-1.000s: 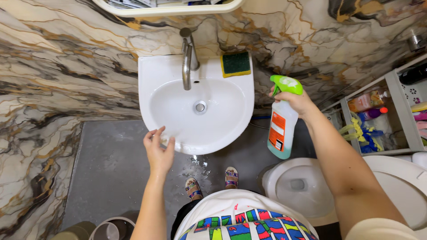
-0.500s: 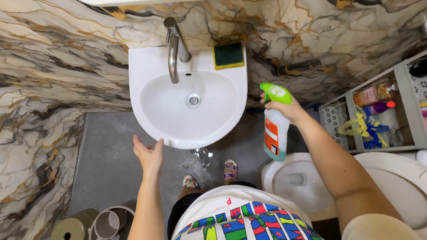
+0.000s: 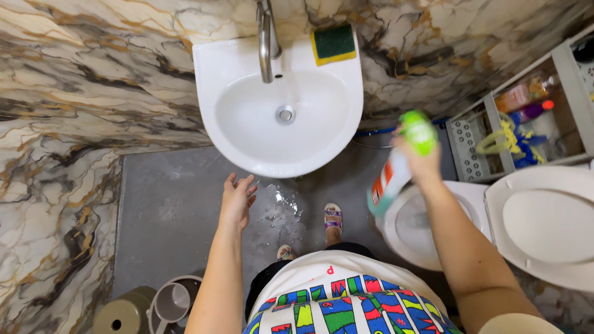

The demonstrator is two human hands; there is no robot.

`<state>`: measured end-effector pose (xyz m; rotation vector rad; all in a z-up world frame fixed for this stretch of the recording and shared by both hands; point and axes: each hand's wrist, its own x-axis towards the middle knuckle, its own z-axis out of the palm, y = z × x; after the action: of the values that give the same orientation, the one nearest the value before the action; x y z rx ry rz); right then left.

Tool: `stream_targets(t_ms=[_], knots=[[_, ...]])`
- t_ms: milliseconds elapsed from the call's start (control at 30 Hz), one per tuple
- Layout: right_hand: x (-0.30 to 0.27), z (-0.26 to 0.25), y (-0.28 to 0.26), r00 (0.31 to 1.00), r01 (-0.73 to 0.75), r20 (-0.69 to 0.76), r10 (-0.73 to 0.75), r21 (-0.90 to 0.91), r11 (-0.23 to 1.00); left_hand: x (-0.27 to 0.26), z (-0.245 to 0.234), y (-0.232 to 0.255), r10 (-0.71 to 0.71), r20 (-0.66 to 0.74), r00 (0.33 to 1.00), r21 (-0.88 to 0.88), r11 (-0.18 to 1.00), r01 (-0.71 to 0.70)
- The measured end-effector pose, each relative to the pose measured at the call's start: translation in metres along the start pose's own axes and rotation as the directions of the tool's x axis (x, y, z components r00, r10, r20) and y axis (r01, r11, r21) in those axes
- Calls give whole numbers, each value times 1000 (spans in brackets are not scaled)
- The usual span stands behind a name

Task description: The person sprays cleaning liquid on a sink and faucet, then wipes them with a yellow sponge.

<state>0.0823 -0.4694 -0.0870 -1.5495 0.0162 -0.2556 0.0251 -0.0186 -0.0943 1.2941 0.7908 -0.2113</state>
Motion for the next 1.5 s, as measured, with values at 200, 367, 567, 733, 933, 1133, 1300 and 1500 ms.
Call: stream_targets(t_ms=[200,367,567,733,933,1133,1300,1500], knots=[[-2,-79,40,900,0,-288,328,751,660,-18,-68,-29,-26,8,1000,59,998,25],[-52,-81,54,817,149,-448,362,772,618,-19,-117,-50,-38,15,999,74,997,37],[-105,-74,67,732,180,-500,463,797,576,-20,-140,-65,-38,19,999,94,995,36],[-131,-42,47,686,142,-539,489,758,636,-29,-140,-73,-34,59,998,131,991,26],[-165,80,-17,982,-181,22,187,-166,969,-42,-132,-70,-21,116,993,146,989,4],[-193,145,-6,927,-205,312,208,-44,978,-53,-121,-78,-32,146,989,164,986,7],[-187,145,-4,971,237,125,-202,-529,815,-55,-125,-93,-12,113,994,154,988,-6],[-199,204,-7,929,296,352,-117,-513,806,-63,-124,-102,-40,98,994,134,991,27]])
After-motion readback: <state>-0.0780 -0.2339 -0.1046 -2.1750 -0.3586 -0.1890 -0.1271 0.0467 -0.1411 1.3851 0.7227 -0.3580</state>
